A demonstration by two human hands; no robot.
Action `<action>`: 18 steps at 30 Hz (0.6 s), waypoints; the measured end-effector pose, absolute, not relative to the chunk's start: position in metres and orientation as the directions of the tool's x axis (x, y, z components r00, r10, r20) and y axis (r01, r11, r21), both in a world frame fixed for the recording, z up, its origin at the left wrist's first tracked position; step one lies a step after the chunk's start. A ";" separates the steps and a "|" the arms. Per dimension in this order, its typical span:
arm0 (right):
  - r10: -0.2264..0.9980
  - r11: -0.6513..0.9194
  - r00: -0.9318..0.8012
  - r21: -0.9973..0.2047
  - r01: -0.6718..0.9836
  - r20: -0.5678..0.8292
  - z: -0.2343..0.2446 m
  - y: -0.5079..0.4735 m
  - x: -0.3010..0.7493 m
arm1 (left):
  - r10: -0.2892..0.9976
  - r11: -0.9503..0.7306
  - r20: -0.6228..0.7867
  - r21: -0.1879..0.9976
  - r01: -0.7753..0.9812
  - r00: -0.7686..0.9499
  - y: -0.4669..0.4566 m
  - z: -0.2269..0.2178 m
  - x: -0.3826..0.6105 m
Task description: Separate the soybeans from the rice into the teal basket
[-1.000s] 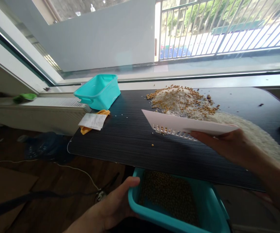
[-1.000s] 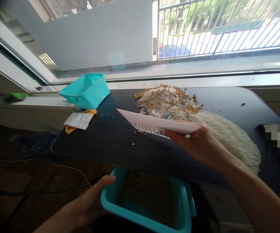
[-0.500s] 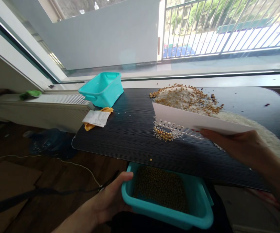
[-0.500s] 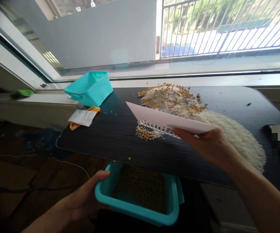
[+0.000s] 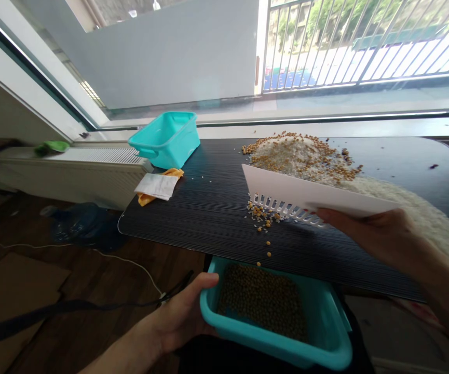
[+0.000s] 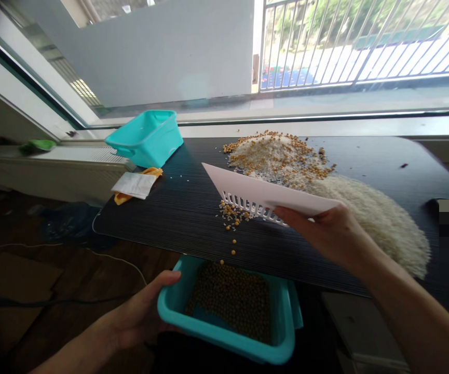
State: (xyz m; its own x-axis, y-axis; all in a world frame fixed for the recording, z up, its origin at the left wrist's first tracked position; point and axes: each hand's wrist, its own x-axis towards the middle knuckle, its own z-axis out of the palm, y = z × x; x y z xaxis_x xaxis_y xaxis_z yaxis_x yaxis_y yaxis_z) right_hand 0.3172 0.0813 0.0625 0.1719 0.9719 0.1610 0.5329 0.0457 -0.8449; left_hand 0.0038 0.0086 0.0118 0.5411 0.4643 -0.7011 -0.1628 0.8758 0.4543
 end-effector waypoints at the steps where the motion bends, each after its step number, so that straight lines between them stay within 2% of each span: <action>1: 0.977 0.046 0.154 -0.854 0.519 0.146 0.062 0.081 0.317 | 0.465 0.876 -0.703 0.455 -0.162 0.539 0.009 0.012 0.004; 9: 0.976 0.003 0.186 -0.866 0.500 0.111 0.061 0.082 0.318 | 0.467 0.877 -0.712 0.449 -0.172 0.524 0.009 0.009 0.004; 14: 0.987 0.057 0.100 -0.864 0.500 0.123 0.061 0.078 0.319 | 0.475 0.875 -0.705 0.444 -0.195 0.527 0.008 0.008 0.004; 18: 0.981 0.092 0.101 -0.853 0.513 0.167 0.065 0.078 0.318 | 0.477 0.876 -0.709 0.435 -0.209 0.520 0.008 0.007 0.004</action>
